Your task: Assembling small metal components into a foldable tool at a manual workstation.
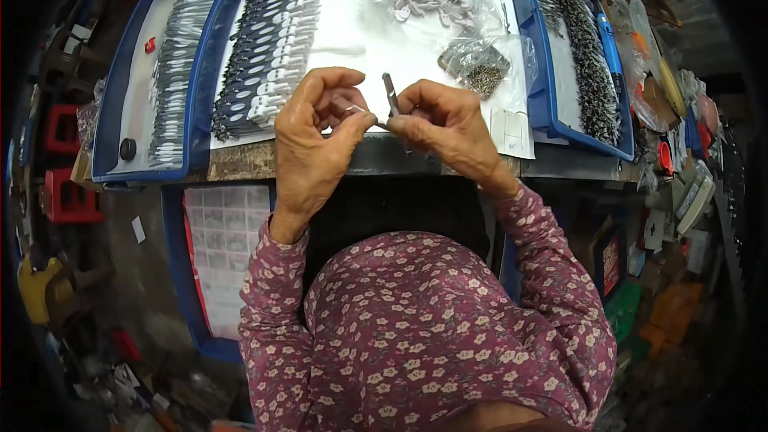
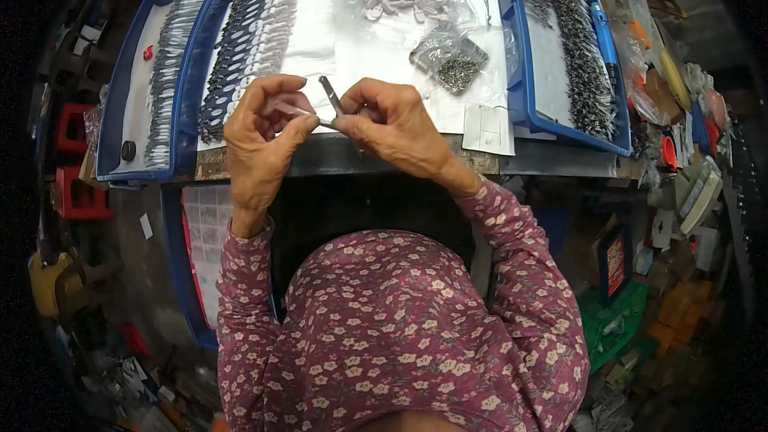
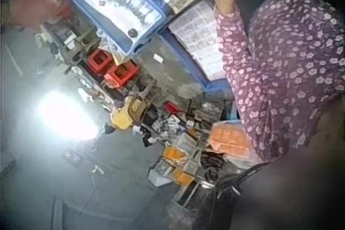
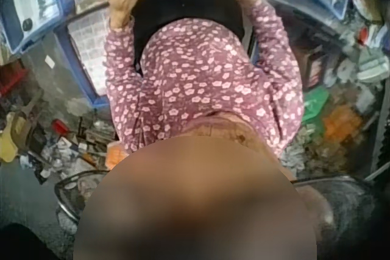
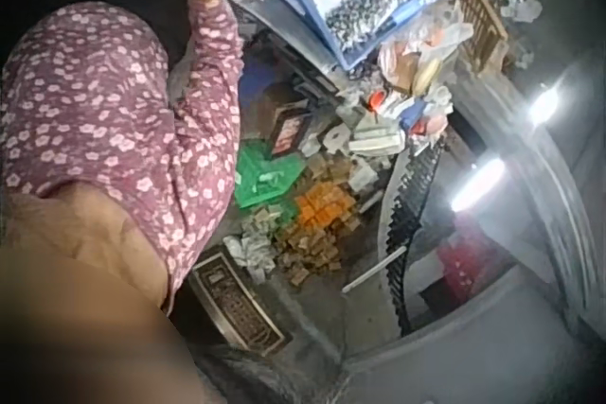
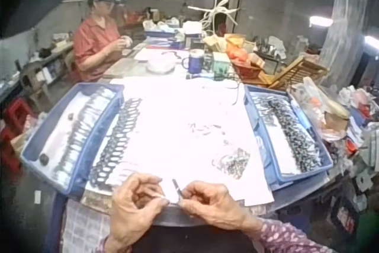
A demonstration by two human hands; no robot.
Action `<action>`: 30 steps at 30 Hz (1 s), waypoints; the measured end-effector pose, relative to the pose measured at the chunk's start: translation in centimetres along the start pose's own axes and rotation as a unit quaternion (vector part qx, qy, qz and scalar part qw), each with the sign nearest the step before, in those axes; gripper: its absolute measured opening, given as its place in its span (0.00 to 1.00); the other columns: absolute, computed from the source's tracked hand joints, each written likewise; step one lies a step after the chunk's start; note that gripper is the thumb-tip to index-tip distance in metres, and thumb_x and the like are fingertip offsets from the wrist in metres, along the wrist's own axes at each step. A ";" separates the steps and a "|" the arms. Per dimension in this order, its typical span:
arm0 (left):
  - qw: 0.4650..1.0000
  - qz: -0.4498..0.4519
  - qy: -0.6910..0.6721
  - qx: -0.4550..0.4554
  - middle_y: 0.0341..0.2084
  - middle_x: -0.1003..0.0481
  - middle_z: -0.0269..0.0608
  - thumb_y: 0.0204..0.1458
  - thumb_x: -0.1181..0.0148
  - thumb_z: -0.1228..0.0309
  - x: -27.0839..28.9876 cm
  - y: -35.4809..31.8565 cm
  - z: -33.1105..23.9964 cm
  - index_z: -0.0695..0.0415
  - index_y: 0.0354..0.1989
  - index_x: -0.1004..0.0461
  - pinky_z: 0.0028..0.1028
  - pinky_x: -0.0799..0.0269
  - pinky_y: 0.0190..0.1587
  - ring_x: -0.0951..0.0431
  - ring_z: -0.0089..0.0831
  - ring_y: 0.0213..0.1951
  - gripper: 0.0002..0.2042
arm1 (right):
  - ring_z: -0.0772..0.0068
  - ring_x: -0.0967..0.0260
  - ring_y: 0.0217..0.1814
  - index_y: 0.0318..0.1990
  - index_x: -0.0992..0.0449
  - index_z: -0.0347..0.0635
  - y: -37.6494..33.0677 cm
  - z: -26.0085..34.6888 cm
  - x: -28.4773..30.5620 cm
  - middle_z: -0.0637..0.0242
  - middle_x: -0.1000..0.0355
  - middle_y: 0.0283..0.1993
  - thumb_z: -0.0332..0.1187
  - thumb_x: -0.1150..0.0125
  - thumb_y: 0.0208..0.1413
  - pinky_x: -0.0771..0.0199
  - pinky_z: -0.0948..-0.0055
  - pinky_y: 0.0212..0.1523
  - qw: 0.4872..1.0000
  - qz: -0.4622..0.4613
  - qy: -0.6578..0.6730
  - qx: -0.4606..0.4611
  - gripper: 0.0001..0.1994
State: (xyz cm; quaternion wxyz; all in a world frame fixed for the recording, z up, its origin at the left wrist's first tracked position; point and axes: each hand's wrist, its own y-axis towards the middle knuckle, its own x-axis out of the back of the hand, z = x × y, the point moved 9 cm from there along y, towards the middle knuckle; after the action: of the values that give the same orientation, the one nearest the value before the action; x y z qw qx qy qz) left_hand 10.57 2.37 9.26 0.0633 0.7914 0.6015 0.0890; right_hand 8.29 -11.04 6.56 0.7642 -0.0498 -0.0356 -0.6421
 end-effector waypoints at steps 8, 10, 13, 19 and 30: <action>0.979 -0.011 -0.169 0.112 0.27 0.26 0.37 0.44 0.41 0.79 -0.7 -0.9 4.3 0.65 0.37 0.31 0.14 0.33 0.30 0.27 0.16 0.30 0.11 | 0.91 0.43 0.18 0.33 0.30 0.36 -1.2 -2.3 -1.5 0.75 0.34 0.22 0.28 0.41 0.49 0.46 0.89 0.17 0.997 -0.025 0.065 -0.035 0.07; 0.972 -0.008 -0.194 0.129 0.26 0.26 0.37 0.45 0.41 0.78 -0.7 -1.0 5.3 0.65 0.36 0.31 0.14 0.33 0.30 0.27 0.16 0.29 0.10 | 0.91 0.41 0.19 0.34 0.30 0.35 -1.2 -2.2 -0.9 0.74 0.33 0.23 0.28 0.41 0.50 0.45 0.90 0.17 0.997 -0.040 0.062 -0.026 0.07; 0.963 -0.010 -0.223 0.148 0.24 0.27 0.36 0.46 0.40 0.75 -1.1 -1.2 6.0 0.65 0.34 0.30 0.14 0.34 0.30 0.28 0.16 0.28 0.08 | 0.91 0.39 0.21 0.35 0.30 0.35 -1.2 -1.9 -0.5 0.73 0.32 0.23 0.29 0.41 0.50 0.42 0.91 0.18 0.997 -0.067 0.037 -0.006 0.08; 0.954 -0.027 -0.252 0.163 0.22 0.27 0.34 0.47 0.40 0.73 -1.5 -1.6 6.6 0.64 0.31 0.29 0.14 0.35 0.29 0.30 0.16 0.24 0.07 | 0.90 0.39 0.20 0.43 0.35 0.32 -1.0 -1.5 -1.3 0.73 0.33 0.23 0.25 0.42 0.50 0.41 0.90 0.17 0.995 -0.073 0.021 0.067 0.13; 0.949 -0.030 -0.257 0.180 0.19 0.29 0.33 0.46 0.39 0.73 -1.9 -1.9 7.9 0.63 0.29 0.29 0.14 0.37 0.24 0.32 0.15 0.20 0.07 | 0.88 0.42 0.14 0.51 0.39 0.30 -0.8 -2.3 -2.2 0.73 0.36 0.19 0.24 0.43 0.49 0.45 0.88 0.12 0.998 -0.032 0.057 0.018 0.21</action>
State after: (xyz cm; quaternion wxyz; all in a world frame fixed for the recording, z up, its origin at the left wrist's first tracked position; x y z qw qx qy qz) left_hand 10.00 1.13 1.04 0.0751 0.7671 0.5946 -0.2287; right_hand 7.09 -9.27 4.04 0.7445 0.0020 -0.0047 -0.6676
